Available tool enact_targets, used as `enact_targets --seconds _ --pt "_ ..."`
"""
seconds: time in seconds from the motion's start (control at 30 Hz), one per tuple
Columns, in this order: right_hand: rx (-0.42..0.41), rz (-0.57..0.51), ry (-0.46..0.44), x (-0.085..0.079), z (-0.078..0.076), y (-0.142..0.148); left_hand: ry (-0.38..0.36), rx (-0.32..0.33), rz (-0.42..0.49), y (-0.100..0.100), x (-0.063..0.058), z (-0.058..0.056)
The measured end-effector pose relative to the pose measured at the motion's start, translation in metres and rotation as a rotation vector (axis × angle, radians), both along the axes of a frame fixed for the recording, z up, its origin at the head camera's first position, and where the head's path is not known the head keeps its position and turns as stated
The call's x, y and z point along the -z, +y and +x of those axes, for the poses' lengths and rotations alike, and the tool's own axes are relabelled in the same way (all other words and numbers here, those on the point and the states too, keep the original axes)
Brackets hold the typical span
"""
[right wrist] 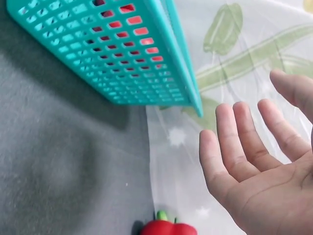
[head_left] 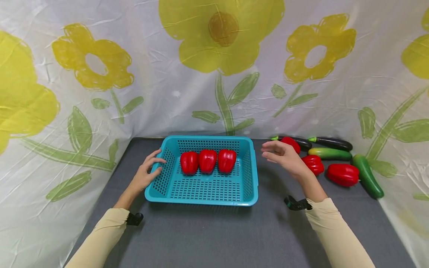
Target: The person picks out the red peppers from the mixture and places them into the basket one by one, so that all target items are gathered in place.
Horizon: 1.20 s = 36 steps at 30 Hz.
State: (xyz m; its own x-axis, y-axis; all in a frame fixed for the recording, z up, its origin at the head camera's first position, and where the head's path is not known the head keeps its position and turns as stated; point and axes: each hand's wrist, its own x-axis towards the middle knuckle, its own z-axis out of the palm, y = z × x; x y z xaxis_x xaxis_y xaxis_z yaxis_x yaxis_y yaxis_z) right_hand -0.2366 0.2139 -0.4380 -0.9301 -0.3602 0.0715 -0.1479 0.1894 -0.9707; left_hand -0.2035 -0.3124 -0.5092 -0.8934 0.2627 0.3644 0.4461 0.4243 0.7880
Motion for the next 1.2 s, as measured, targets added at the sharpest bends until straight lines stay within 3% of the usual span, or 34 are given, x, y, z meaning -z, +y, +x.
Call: enact_targets --seconds 0.13,0.4,0.73,0.97,1.2 --pt "0.009 0.002 0.002 0.004 0.003 0.011 0.001 -0.004 -0.004 0.004 -0.005 0.002" --pt "0.042 0.005 -0.026 0.009 0.010 0.035 -0.003 0.009 -0.011 0.018 -0.035 0.016" --pt "0.062 -0.004 -0.037 0.012 0.019 0.066 0.006 0.010 -0.005 0.015 -0.028 0.012" --pt "0.090 -0.027 -0.081 0.017 0.028 0.088 -0.008 0.007 0.003 0.020 -0.036 0.016" --pt "0.138 -0.050 -0.072 0.021 0.037 0.113 0.000 0.011 -0.001 0.018 -0.034 0.015"
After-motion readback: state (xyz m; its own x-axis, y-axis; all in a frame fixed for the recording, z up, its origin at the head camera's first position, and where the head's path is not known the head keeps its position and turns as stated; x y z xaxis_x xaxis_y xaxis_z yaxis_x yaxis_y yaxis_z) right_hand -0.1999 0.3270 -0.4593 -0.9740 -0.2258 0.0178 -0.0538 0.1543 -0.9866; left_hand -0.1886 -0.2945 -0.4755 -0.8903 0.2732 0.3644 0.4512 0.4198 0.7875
